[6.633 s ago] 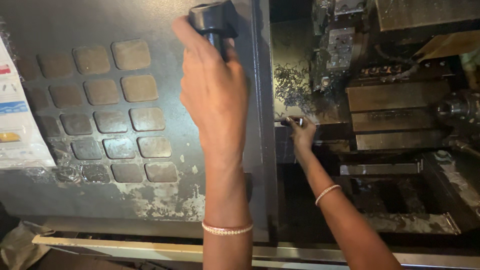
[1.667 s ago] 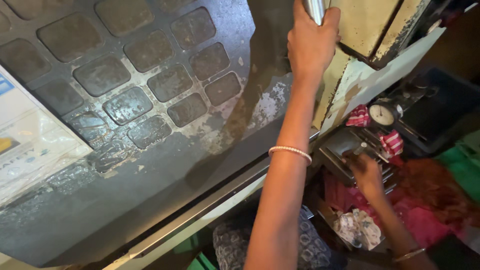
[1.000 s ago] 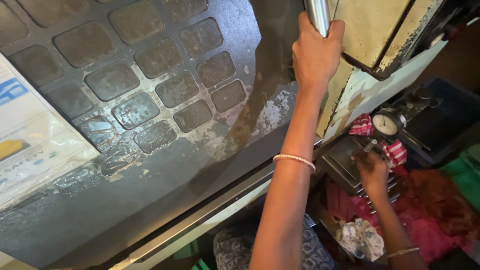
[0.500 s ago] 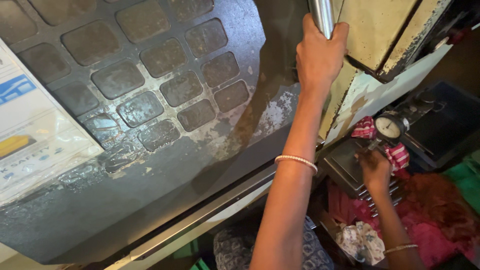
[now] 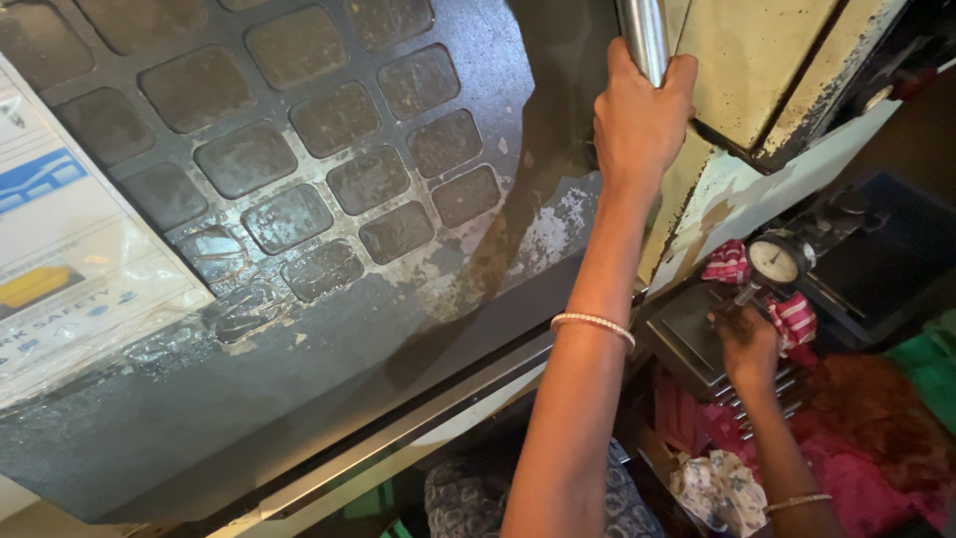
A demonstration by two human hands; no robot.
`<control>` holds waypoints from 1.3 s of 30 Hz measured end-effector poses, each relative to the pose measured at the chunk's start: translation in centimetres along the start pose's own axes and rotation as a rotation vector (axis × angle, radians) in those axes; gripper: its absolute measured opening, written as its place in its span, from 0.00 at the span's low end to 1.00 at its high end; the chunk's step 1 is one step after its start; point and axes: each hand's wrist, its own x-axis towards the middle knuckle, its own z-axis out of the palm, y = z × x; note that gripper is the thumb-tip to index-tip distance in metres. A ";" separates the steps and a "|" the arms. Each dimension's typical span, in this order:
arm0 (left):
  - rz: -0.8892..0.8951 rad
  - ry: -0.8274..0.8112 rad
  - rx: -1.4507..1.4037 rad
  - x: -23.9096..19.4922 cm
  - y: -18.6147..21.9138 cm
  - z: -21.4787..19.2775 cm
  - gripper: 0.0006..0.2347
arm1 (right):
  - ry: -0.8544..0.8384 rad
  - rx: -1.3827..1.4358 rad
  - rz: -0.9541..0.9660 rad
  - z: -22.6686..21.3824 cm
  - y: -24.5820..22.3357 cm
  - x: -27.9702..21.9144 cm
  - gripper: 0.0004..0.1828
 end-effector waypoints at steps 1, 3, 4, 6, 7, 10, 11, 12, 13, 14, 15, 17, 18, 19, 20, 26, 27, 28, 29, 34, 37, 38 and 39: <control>0.001 0.000 0.000 0.0 0.0 0.0 0.18 | -0.002 0.039 -0.010 0.0 0.3 0.1 0.12; -0.003 -0.001 -0.001 0.0 0.0 0.0 0.19 | -0.007 0.020 0.001 -0.2 0.9 0.0 0.13; -0.004 -0.002 -0.001 0.0 -0.1 0.0 0.19 | -0.010 -0.037 0.021 -0.3 1.2 -0.1 0.13; -0.010 0.000 0.019 0.1 -0.2 0.1 0.20 | 0.000 -0.177 0.024 -0.7 1.6 -0.5 0.11; -0.013 0.002 0.029 0.1 -0.2 0.1 0.20 | 0.013 -0.260 0.007 -1.0 1.7 -1.1 0.09; -0.031 0.001 0.006 0.2 -0.4 0.1 0.22 | 0.153 -0.066 0.037 -1.7 1.1 -3.0 0.06; -0.031 0.005 0.009 0.2 -0.4 0.2 0.22 | 0.217 0.075 0.065 -1.6 0.7 -3.1 0.09; -0.030 0.008 0.015 0.2 -0.4 0.3 0.23 | 0.234 0.045 -0.082 -1.6 0.2 -3.0 0.07; -0.029 0.012 0.020 0.2 -0.5 0.4 0.23 | 0.249 0.016 -0.229 -2.1 -0.4 -2.7 0.13; -0.019 0.025 0.030 0.2 -0.5 0.5 0.23 | 0.265 -0.012 -0.377 -2.5 -1.0 -2.1 0.20; -0.010 0.038 0.040 0.2 -0.5 0.6 0.23 | 0.291 -0.242 -0.332 -2.6 -1.6 -1.2 0.20; -0.006 0.037 0.039 0.3 -0.5 0.5 0.24 | 0.342 -0.703 -0.234 -2.9 -2.3 0.1 0.25; -0.013 0.024 0.030 0.3 -0.6 0.5 0.24 | 0.324 -0.815 -0.279 -3.0 -2.4 0.5 0.28; -0.019 0.010 0.020 0.3 -0.6 0.6 0.24 | 0.305 -0.927 -0.325 -3.0 -2.3 1.1 0.30; -0.022 0.009 0.020 0.2 -0.6 0.6 0.24 | 0.282 -1.039 -0.371 -3.2 -2.1 1.4 0.33; -0.015 0.045 0.079 0.0 -0.5 0.5 0.24 | 0.133 -1.073 -0.358 -3.8 0.1 1.9 0.19; -0.016 0.047 0.085 -0.1 -0.6 0.4 0.24 | 0.127 -1.034 -0.336 -3.9 0.2 1.7 0.18; -0.014 0.045 0.088 -0.2 -0.5 0.5 0.24 | 0.125 -0.997 -0.314 -4.1 0.1 1.5 0.17; -0.004 0.053 0.087 -0.4 -0.4 0.5 0.23 | 0.124 -0.960 -0.292 -4.1 -0.2 1.2 0.16; 0.038 0.058 0.037 -1.4 -1.6 0.8 0.25 | 0.161 -0.779 -0.358 -3.9 -4.4 -1.7 0.25; 0.535 0.300 -0.030 -5.7 -5.0 1.6 0.28 | 0.133 -0.606 -0.372 -3.8 -7.9 -3.8 0.27; 0.578 0.285 0.024 -7.3 -6.7 1.6 0.26 | 0.117 -0.519 -0.379 -3.6 -8.8 -4.6 0.27; 0.621 0.269 0.078 -9.0 -8.6 1.6 0.24 | 0.102 -0.477 -0.369 -3.3 -9.5 -5.4 0.26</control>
